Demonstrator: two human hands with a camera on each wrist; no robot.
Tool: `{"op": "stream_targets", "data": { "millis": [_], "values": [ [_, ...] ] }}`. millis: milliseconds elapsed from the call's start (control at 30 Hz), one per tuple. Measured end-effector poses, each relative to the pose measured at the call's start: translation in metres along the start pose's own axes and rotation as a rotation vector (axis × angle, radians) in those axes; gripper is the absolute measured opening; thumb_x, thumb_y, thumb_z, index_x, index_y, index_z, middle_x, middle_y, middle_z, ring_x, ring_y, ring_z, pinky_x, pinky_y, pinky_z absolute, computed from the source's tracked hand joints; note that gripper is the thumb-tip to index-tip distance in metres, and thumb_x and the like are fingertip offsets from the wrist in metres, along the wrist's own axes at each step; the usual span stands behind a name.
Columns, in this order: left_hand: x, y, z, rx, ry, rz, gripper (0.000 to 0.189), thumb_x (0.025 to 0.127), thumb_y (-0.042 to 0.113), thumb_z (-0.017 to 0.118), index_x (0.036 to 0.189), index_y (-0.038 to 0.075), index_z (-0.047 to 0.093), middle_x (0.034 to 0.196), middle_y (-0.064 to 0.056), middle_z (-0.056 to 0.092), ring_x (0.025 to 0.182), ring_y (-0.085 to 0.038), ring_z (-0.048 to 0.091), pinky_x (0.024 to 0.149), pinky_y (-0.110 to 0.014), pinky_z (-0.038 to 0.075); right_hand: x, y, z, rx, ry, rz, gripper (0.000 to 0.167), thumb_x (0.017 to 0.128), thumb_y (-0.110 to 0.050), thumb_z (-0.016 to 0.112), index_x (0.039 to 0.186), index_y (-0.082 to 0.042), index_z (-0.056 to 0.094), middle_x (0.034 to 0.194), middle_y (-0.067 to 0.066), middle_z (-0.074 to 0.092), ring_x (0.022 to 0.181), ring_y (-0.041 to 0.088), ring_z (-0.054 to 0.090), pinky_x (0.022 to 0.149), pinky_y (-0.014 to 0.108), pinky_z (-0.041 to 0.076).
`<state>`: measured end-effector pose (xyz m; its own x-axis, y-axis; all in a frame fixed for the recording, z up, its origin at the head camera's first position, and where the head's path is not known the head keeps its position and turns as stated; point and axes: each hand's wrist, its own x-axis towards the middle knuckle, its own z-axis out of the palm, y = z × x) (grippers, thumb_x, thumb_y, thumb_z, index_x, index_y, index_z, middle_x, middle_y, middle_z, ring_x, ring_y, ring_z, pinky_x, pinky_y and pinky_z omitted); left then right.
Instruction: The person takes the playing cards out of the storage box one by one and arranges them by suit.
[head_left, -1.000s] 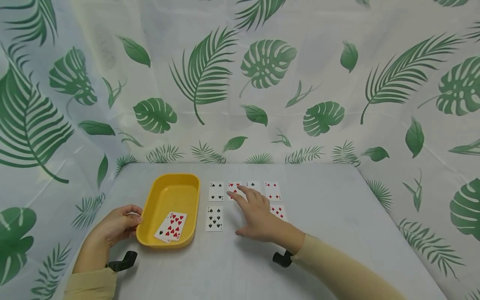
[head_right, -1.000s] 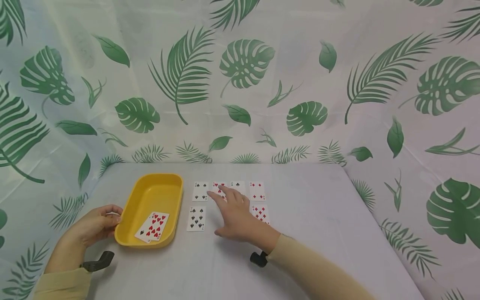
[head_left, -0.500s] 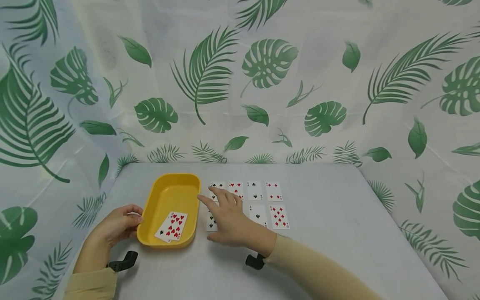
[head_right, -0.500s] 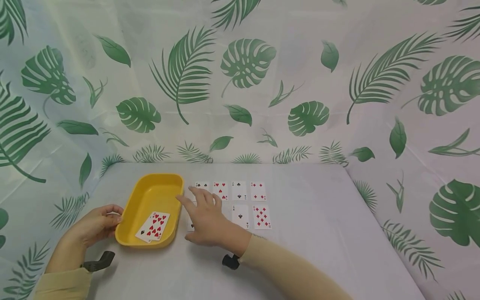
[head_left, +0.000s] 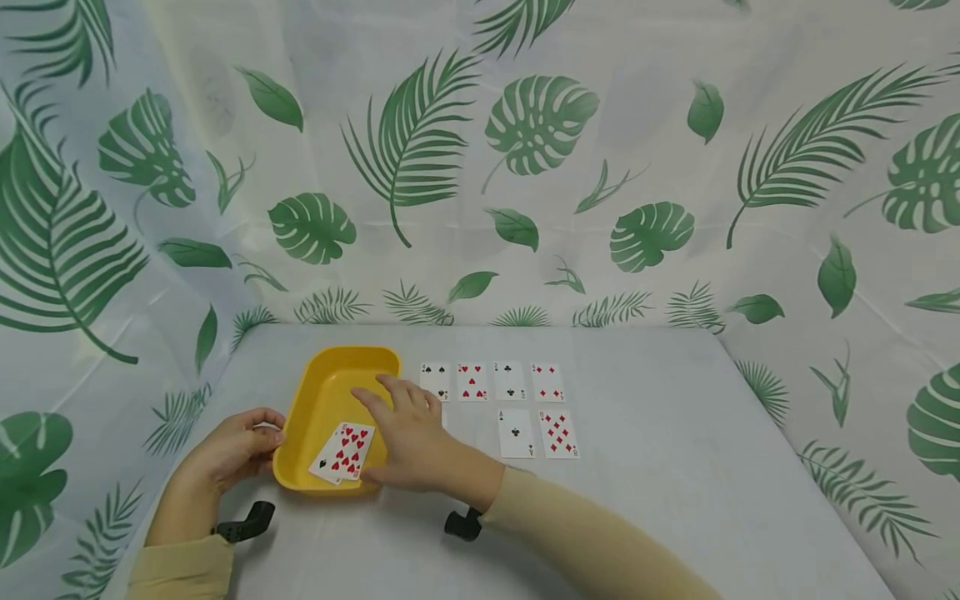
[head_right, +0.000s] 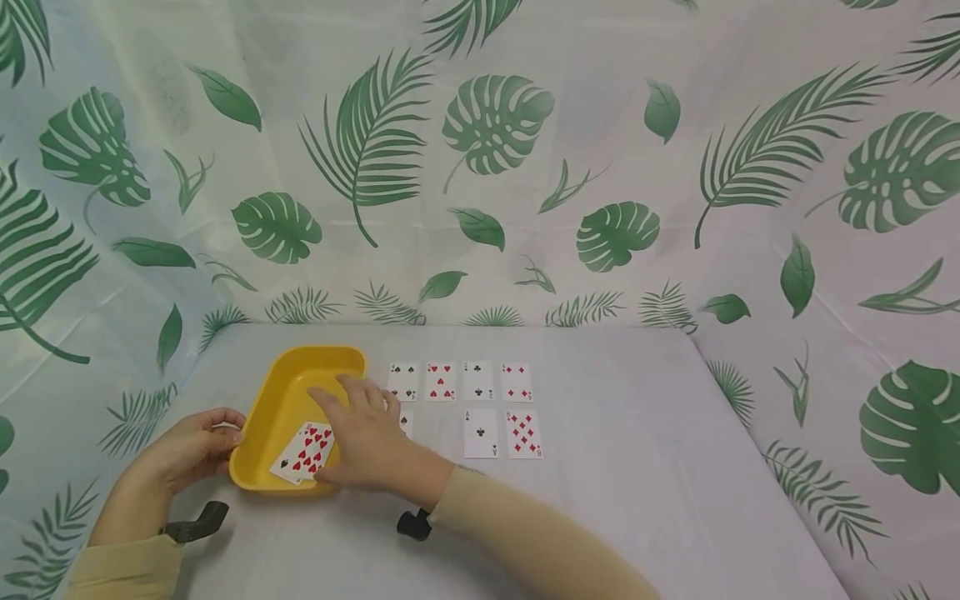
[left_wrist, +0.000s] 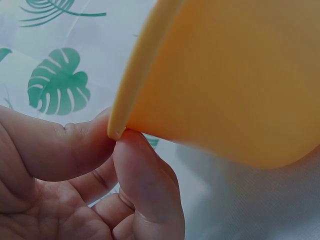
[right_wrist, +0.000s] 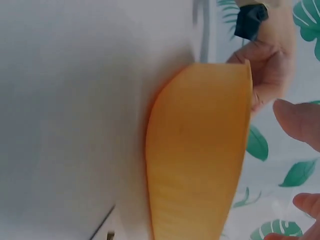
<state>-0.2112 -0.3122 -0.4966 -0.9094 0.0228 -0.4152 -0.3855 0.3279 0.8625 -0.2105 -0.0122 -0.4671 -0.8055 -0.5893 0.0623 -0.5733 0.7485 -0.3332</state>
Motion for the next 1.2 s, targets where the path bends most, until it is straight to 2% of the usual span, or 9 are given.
{"op": "stream_targets", "data": {
  "millis": [367,533,833,1033,1200],
  "values": [
    [0.001,0.0,-0.001,-0.001,-0.004,-0.002,0.027,0.105,0.006,0.061,0.127,-0.006,0.052,0.09,-0.003,0.067,0.076,-0.019,0.063,0.067,-0.031,0.059,0.029,-0.021,0.024,-0.073,-0.004,0.019,0.105,0.082,-0.058,0.087,0.167,-0.038,0.03,0.172,0.005,0.032,0.157,0.028,0.032,0.124,0.056,0.03],
    [0.0,0.0,0.0,-0.004,-0.014,0.005,0.026,0.104,0.007,0.061,0.126,-0.006,0.052,0.085,-0.002,0.067,0.075,-0.019,0.063,0.067,-0.031,0.059,0.041,-0.023,0.036,-0.095,-0.032,0.01,0.103,0.083,-0.059,0.087,0.167,-0.038,0.031,0.171,0.004,0.034,0.156,0.029,0.034,0.123,0.053,0.035],
    [-0.001,0.0,-0.002,-0.009,-0.032,0.015,0.025,0.105,0.007,0.061,0.125,-0.005,0.053,0.084,-0.002,0.067,0.074,-0.018,0.063,0.067,-0.032,0.059,0.054,-0.028,0.045,-0.153,-0.099,0.014,0.103,0.082,-0.06,0.087,0.167,-0.038,0.032,0.168,0.002,0.038,0.156,0.026,0.036,0.128,0.052,0.033],
    [-0.002,0.0,-0.003,-0.013,-0.043,0.018,0.025,0.105,0.007,0.061,0.125,-0.006,0.053,0.083,-0.001,0.066,0.074,-0.017,0.063,0.068,-0.032,0.059,0.054,-0.034,0.045,-0.252,-0.14,0.036,0.1,0.079,-0.067,0.086,0.163,-0.038,0.04,0.158,-0.001,0.048,0.144,0.022,0.044,0.117,0.045,0.04],
    [-0.002,0.001,-0.002,-0.015,-0.041,0.017,0.025,0.104,0.006,0.061,0.125,-0.005,0.053,0.084,-0.002,0.067,0.075,-0.018,0.063,0.068,-0.032,0.059,0.055,-0.036,0.046,-0.294,-0.161,0.053,0.096,0.079,-0.07,0.084,0.16,-0.039,0.044,0.144,-0.005,0.055,0.129,0.019,0.047,0.108,0.041,0.041]
  ]
}}
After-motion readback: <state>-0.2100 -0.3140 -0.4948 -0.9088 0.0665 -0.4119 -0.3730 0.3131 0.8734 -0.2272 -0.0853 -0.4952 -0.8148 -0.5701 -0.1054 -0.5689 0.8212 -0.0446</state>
